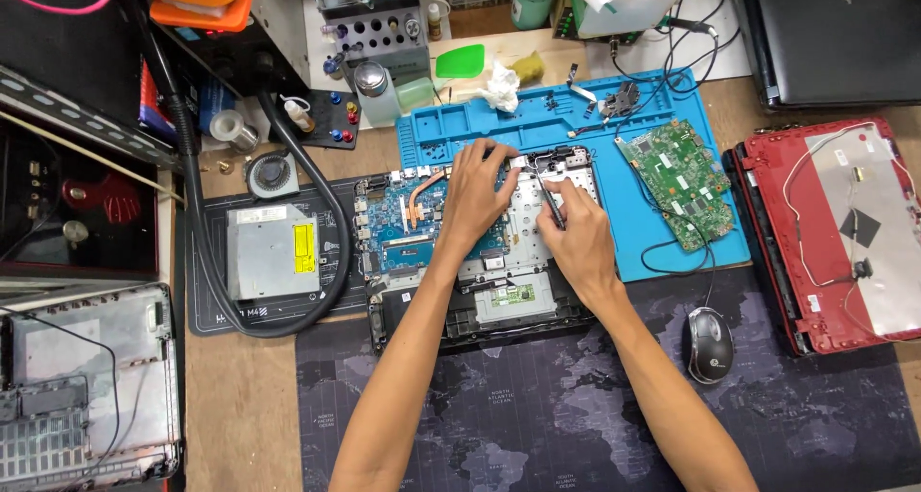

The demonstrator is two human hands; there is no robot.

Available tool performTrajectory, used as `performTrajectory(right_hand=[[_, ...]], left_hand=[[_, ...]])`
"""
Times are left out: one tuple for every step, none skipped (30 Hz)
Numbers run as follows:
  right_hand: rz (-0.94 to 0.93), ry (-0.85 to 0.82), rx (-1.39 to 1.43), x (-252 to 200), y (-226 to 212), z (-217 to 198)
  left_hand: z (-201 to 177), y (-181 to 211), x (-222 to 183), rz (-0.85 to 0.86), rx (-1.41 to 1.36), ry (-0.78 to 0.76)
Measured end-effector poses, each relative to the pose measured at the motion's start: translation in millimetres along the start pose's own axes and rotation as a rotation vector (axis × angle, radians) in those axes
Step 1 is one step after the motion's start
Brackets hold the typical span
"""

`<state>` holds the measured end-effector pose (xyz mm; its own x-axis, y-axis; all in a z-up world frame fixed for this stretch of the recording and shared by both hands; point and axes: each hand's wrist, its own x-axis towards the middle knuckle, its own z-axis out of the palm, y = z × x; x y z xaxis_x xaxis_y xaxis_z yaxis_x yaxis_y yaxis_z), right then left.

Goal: Disassembling and repairing internal laptop components using a screwdriver and tweezers

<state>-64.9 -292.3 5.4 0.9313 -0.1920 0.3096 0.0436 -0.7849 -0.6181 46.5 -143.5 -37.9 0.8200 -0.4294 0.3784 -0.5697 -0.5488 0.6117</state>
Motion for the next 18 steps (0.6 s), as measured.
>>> performTrajectory(right_hand=[[-0.001,0.005,0.000,1,0,0],[0.000,0.003,0.009,1,1,0],[0.004,-0.005,0.018,0,1,-1],[0.006,-0.005,0.019,-1,2,-1],[0.010,-0.001,0.018,-1,3,0],[0.013,0.002,0.018,-1,4,0],[0.013,0.002,0.018,-1,3,0],[0.014,0.004,0.020,-1,2,0],[0.015,0.007,0.021,0,2,-1],[0.015,0.007,0.021,0,3,0],[0.008,0.009,0.009,0,3,0],[0.001,0.011,-0.003,1,3,1],[0.001,0.009,-0.002,2,3,2],[-0.007,0.010,-0.004,3,2,3],[-0.014,0.010,-0.006,4,2,4],[-0.012,0.008,-0.006,4,-3,3],[-0.022,0.014,0.001,6,-7,2],[-0.031,0.020,0.008,7,-12,1]], left_hand=[[-1,0,1,0.005,0.001,0.001],[-2,0,2,0.005,0.000,-0.007],[-3,1,0,-0.001,-0.002,-0.019],[-3,2,0,0.000,-0.001,-0.021],[-4,2,0,-0.006,-0.002,-0.024],[-5,3,1,-0.012,-0.002,-0.027],[-5,3,1,-0.013,-0.002,-0.028],[-5,3,1,-0.013,0.002,-0.029],[-4,2,1,-0.013,0.004,-0.030],[-4,3,1,-0.012,0.004,-0.030],[-4,3,1,-0.013,0.000,-0.031],[-5,3,1,-0.014,-0.003,-0.032],[-5,3,1,-0.015,-0.003,-0.032],[-5,3,2,-0.020,-0.004,-0.038],[-4,3,2,-0.024,-0.007,-0.045],[-4,3,1,-0.025,-0.007,-0.047],[-4,3,1,-0.026,-0.003,-0.044],[-5,3,1,-0.027,0.002,-0.042]])
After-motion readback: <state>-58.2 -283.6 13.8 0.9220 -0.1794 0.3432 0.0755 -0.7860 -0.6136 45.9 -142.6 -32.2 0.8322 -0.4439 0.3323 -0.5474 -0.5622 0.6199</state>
